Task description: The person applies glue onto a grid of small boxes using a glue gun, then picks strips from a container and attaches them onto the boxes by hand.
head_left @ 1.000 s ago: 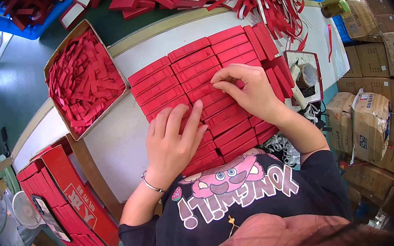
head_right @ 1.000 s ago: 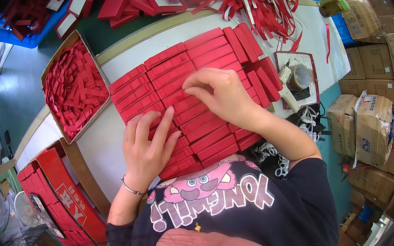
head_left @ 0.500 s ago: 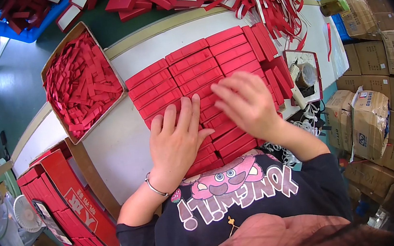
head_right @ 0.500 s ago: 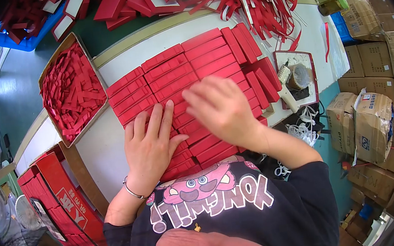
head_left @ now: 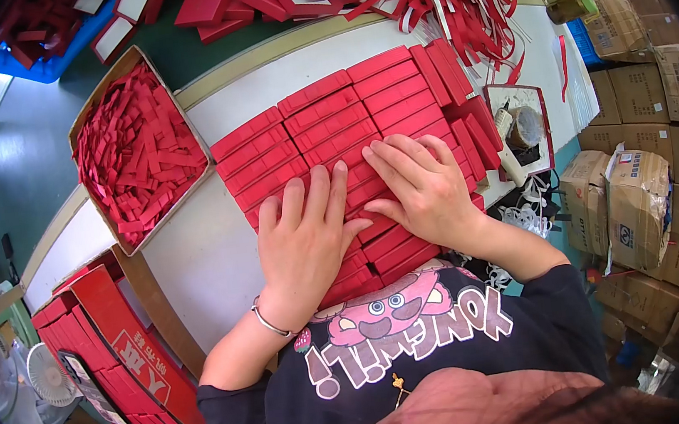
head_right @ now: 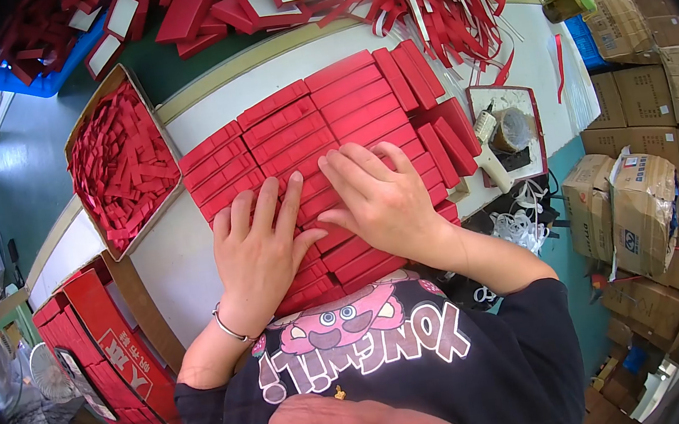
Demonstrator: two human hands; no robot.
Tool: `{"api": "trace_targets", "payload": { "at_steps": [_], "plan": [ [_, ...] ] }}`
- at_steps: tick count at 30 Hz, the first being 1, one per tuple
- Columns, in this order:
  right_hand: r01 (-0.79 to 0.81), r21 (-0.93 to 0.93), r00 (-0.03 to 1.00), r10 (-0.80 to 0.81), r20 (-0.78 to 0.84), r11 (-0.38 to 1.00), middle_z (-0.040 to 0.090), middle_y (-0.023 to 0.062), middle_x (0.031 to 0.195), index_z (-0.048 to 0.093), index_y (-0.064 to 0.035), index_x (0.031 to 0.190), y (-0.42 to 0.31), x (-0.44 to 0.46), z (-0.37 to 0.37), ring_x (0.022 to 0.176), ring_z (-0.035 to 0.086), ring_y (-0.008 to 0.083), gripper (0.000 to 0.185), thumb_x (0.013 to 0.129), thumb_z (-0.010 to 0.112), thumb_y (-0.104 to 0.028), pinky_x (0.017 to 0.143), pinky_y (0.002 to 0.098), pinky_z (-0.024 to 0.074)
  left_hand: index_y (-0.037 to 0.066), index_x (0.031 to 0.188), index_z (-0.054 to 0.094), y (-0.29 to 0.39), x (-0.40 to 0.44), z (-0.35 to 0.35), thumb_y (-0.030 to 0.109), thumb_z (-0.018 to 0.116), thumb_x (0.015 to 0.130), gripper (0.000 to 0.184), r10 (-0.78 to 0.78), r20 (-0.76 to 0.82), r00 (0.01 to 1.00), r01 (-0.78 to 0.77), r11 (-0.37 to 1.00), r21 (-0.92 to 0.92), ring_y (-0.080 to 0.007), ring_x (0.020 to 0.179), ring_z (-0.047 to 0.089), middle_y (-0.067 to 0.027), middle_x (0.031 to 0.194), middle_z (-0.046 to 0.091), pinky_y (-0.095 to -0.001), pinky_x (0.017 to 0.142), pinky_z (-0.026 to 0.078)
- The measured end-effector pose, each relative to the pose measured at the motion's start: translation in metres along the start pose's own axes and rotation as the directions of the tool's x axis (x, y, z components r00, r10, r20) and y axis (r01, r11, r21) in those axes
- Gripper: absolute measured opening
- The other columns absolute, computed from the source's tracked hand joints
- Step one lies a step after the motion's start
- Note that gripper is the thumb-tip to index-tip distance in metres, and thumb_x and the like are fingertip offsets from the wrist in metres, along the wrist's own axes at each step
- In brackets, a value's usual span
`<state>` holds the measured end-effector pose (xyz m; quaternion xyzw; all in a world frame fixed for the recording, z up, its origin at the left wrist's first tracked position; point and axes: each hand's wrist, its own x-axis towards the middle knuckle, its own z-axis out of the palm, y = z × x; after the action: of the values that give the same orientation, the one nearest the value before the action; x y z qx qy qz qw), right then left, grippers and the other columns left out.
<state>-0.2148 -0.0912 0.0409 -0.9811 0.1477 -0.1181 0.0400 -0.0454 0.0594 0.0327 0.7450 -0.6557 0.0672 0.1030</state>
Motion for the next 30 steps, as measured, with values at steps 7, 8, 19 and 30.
{"api": "trace_targets", "payload": {
  "at_steps": [7, 8, 19, 30],
  "plan": [
    [0.036, -0.051, 0.998, -0.039, -0.045, 0.998, 0.069, 0.0097, 0.13, 0.072, 0.0002, 0.129, 0.0, 0.005, 0.0, 0.125, 0.062, 0.0261, 0.059, 0.088, 0.079, -0.042, 0.105, 0.0467, 0.043, 0.012, 0.144, 0.066, 0.001, 0.0, -0.003, 0.062, 0.067, 0.091, 0.073, -0.004, -0.001, 1.0, 0.004, 1.0, -0.026, -0.0244, 0.115, 0.057, -0.0044, 0.136, 0.065, -0.0403, 0.091, 0.046],
    [0.019, -0.027, 0.999, -0.02, -0.037, 0.999, 0.069, 0.0086, 0.132, 0.072, -0.0014, 0.131, 0.001, 0.005, -0.003, 0.125, 0.062, 0.0262, 0.059, 0.089, 0.078, -0.042, 0.106, 0.0471, 0.0426, 0.012, 0.144, 0.066, 0.001, -0.002, -0.004, 0.062, 0.068, 0.091, 0.073, -0.003, -0.004, 1.0, 0.003, 1.0, -0.026, -0.0243, 0.115, 0.057, -0.0042, 0.136, 0.065, -0.0403, 0.091, 0.046],
    [0.018, -0.105, 0.997, -0.025, -0.075, 0.994, 0.071, 0.0088, 0.129, 0.072, -0.0039, 0.13, 0.005, 0.003, 0.003, 0.125, 0.062, 0.0271, 0.057, 0.091, 0.076, -0.044, 0.109, 0.0475, 0.0415, 0.016, 0.148, 0.065, 0.001, 0.0, 0.002, 0.052, 0.073, 0.091, 0.067, -0.023, -0.019, 1.0, 0.022, 0.998, -0.061, -0.027, 0.113, 0.058, -0.0032, 0.136, 0.064, -0.0419, 0.092, 0.047],
    [-0.488, 0.029, 0.798, 0.459, -0.391, 0.873, 0.07, 0.0155, 0.114, 0.069, -0.0047, 0.118, 0.059, -0.074, -0.04, 0.111, 0.068, 0.0361, 0.033, 0.086, 0.075, -0.003, 0.095, 0.0455, 0.0543, 0.017, 0.151, 0.062, -0.006, 0.004, 0.01, 0.046, 0.077, 0.091, 0.068, 0.002, 0.027, 1.0, 0.0, 0.998, -0.059, -0.0309, 0.117, 0.056, -0.0075, 0.137, 0.062, -0.0451, 0.097, 0.046]
  ]
}}
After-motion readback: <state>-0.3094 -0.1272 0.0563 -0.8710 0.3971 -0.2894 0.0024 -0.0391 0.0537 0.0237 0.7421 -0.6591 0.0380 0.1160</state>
